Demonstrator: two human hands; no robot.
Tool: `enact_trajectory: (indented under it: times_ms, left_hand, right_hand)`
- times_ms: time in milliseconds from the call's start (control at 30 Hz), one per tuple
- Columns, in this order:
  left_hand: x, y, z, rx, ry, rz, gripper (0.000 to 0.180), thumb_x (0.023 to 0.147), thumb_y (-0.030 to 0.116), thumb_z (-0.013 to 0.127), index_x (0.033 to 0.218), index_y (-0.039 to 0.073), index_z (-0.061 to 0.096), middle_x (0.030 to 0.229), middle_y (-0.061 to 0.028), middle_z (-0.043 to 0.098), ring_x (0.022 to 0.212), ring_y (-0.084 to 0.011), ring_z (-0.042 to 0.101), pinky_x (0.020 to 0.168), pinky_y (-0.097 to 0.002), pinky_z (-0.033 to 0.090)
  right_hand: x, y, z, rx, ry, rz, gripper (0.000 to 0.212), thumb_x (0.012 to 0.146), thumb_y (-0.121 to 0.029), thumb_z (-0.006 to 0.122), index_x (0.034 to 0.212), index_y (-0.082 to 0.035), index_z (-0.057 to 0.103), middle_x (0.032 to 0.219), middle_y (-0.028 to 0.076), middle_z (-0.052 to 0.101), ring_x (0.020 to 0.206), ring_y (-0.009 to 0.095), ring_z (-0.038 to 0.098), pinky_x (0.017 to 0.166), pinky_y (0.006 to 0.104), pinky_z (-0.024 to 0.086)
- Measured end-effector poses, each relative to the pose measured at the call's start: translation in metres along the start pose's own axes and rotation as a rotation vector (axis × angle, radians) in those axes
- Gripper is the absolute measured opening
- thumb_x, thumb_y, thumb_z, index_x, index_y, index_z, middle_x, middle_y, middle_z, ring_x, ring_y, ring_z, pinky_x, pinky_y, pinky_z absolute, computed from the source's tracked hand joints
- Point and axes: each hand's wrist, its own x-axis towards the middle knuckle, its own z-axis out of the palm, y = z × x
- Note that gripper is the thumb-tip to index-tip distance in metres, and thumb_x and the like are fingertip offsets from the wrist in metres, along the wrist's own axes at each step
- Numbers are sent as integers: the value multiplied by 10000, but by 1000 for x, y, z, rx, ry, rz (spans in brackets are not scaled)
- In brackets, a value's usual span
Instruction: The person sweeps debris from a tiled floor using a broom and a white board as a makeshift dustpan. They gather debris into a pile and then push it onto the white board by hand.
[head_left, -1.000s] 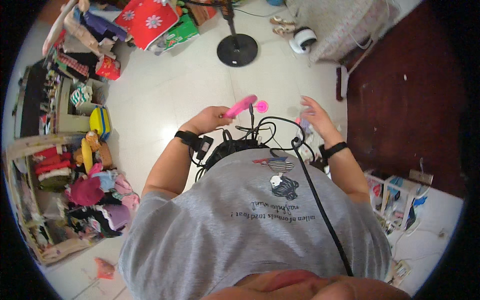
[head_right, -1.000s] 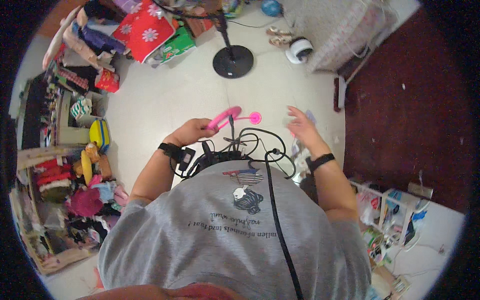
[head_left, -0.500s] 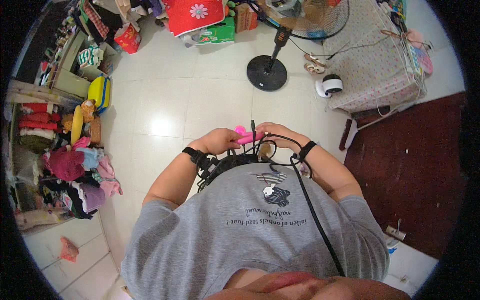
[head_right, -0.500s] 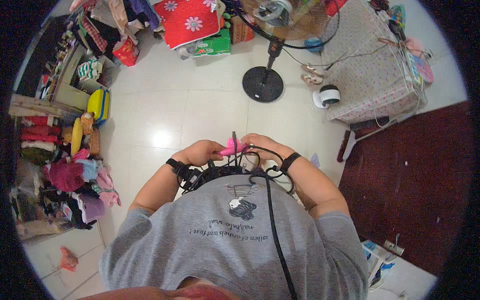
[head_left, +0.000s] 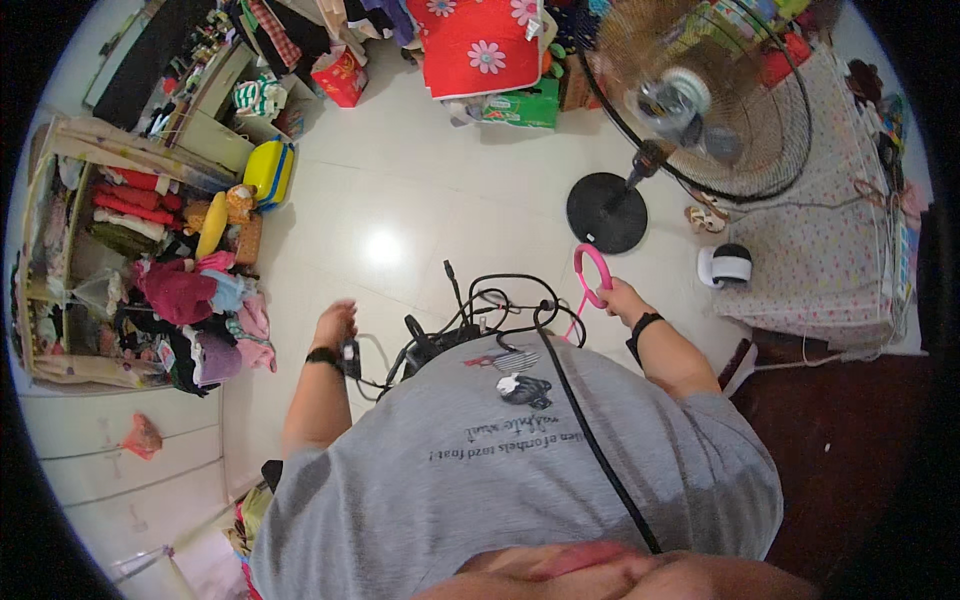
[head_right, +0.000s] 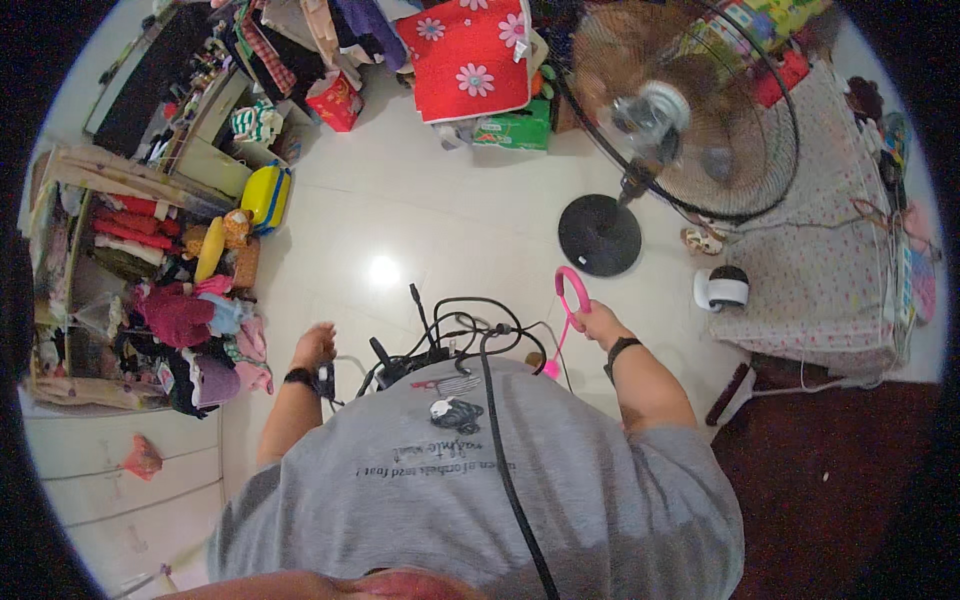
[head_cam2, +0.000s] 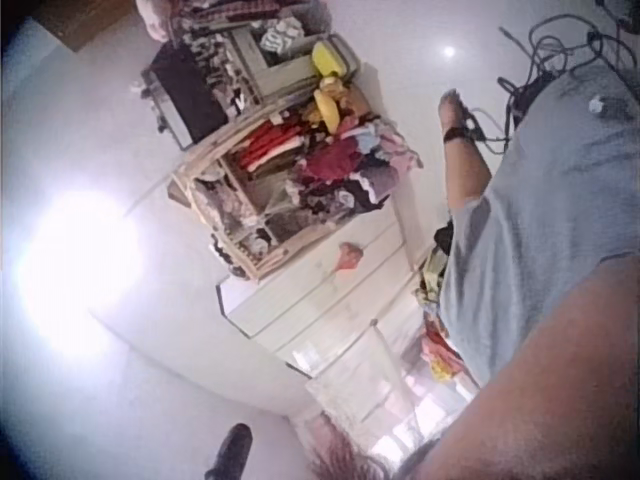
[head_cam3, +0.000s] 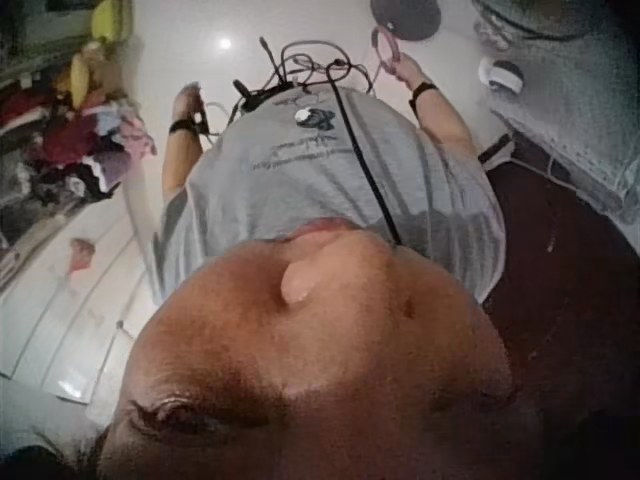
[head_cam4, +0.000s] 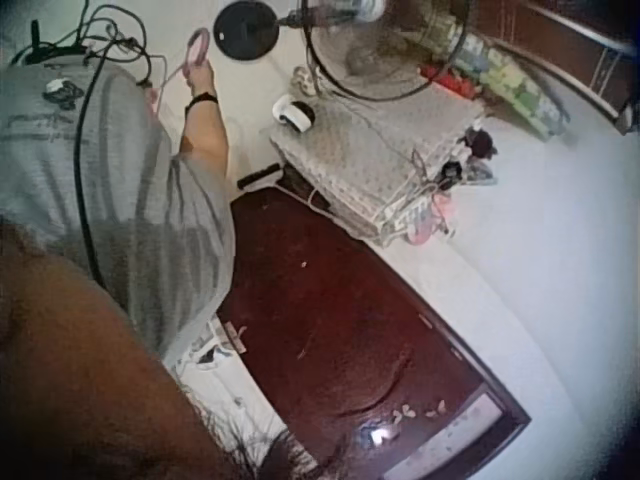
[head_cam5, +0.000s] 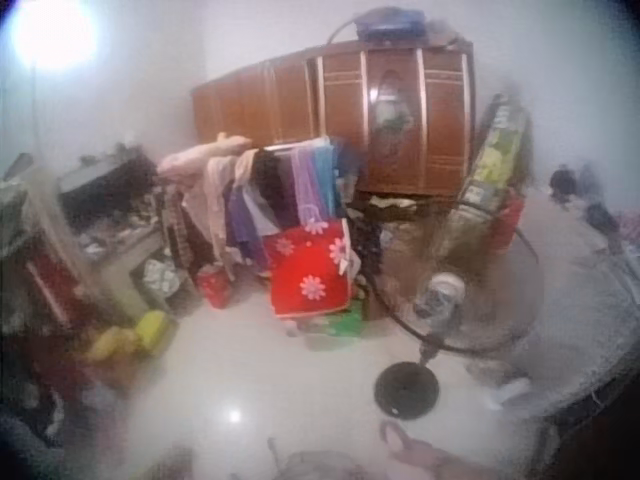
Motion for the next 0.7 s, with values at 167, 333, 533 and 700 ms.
enact_trajectory:
  times_ms: [167, 333, 533, 700]
  left_hand:
    - [29, -49, -66, -302, 25, -165, 67, 857, 77, 499, 906, 97, 539, 717, -18, 537, 545, -134, 463, 483, -290, 397]
    - [102, -33, -106, -143, 36, -171, 238, 856, 73, 508, 1094, 89, 521, 764, -26, 562, 540, -118, 466, 468, -275, 403]
    - [195, 67, -107, -34, 61, -158, 211, 873, 81, 452, 1070, 94, 529, 697, 15, 504, 518, -99, 432, 443, -274, 378]
    - [287, 139, -78, 88, -25, -61, 213, 823, 45, 424, 978, 116, 549, 742, 21, 515, 542, -101, 454, 443, -262, 369]
  right_hand:
    - [39, -48, 15, 144, 154, 43, 111, 819, -180, 562, 883, -102, 516, 722, -13, 473, 607, 110, 427, 514, 279, 378]
    - [106, -81, 10, 30, 420, -14, 101, 853, -142, 543, 940, -92, 533, 723, 14, 498, 607, 121, 459, 528, 288, 401]
    - [111, -177, 23, 347, 705, -2, 119, 867, -118, 524, 978, -76, 517, 737, 19, 510, 573, 119, 477, 509, 277, 422]
    - [141, -211, 20, 511, 758, -127, 241, 847, -129, 561, 1072, -71, 498, 783, 34, 515, 566, 135, 487, 536, 317, 480]
